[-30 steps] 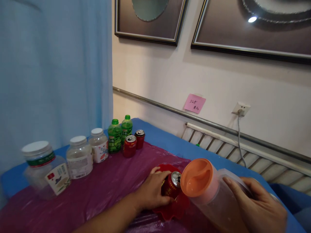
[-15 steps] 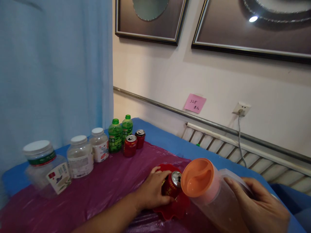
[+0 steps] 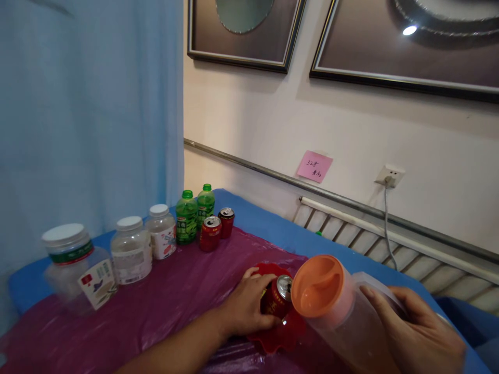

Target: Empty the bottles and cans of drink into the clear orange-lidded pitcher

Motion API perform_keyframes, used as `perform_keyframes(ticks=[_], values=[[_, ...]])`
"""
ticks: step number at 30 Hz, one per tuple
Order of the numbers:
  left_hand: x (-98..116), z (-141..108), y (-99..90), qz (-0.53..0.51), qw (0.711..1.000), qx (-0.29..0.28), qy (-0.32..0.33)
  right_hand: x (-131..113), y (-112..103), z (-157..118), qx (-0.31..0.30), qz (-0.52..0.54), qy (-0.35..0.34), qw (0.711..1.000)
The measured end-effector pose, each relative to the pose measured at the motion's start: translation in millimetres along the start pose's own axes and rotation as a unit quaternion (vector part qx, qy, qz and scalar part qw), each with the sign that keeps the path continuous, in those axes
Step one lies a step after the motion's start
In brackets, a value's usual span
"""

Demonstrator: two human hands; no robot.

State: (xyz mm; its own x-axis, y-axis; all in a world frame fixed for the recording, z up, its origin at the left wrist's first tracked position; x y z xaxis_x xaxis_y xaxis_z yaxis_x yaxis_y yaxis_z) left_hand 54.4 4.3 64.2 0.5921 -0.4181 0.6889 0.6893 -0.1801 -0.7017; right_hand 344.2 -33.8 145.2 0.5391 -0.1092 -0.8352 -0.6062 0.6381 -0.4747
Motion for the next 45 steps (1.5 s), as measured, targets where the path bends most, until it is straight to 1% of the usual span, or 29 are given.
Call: perform_keyframes(ticks=[15,26,30,36,41,45], values=[[-2,-1,0.5,0.000,1.000,0.000,0.000,12,0,3,0.008,-0.026,-0.022,0.999],[-3,-2,0.4,-0.001,1.000,-0.002,-0.008,9,0,2,0.004,-0.027,-0.008,1.000],[-3,-2,0.8,-0.007,1.000,-0.001,0.004,7,0,1,0.004,-0.014,-0.015,1.000],[-3,-2,0.2,-0.001,1.000,-0.007,0.000,11,0,2,0.002,-0.020,0.001,1.000],[-3,-1,0.4,-0.002,1.000,-0.007,0.001,8,-1,1,0.003,-0.015,-0.027,1.000],[-3,-1,0.1,-0.007,1.000,-0.004,0.007,5,-3,0,0.025,-0.015,-0.069,0.997]])
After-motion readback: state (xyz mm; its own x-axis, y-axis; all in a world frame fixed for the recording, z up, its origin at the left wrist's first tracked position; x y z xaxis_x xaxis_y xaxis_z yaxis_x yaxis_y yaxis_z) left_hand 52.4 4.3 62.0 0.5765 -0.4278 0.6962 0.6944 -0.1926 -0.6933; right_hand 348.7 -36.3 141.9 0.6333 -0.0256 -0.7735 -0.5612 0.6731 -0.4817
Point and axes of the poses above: each hand's wrist, its own z-axis towards the middle knuckle, its own y-axis out of the palm, x = y × z, the point moved 3 cm from there along z, towards the middle knuckle
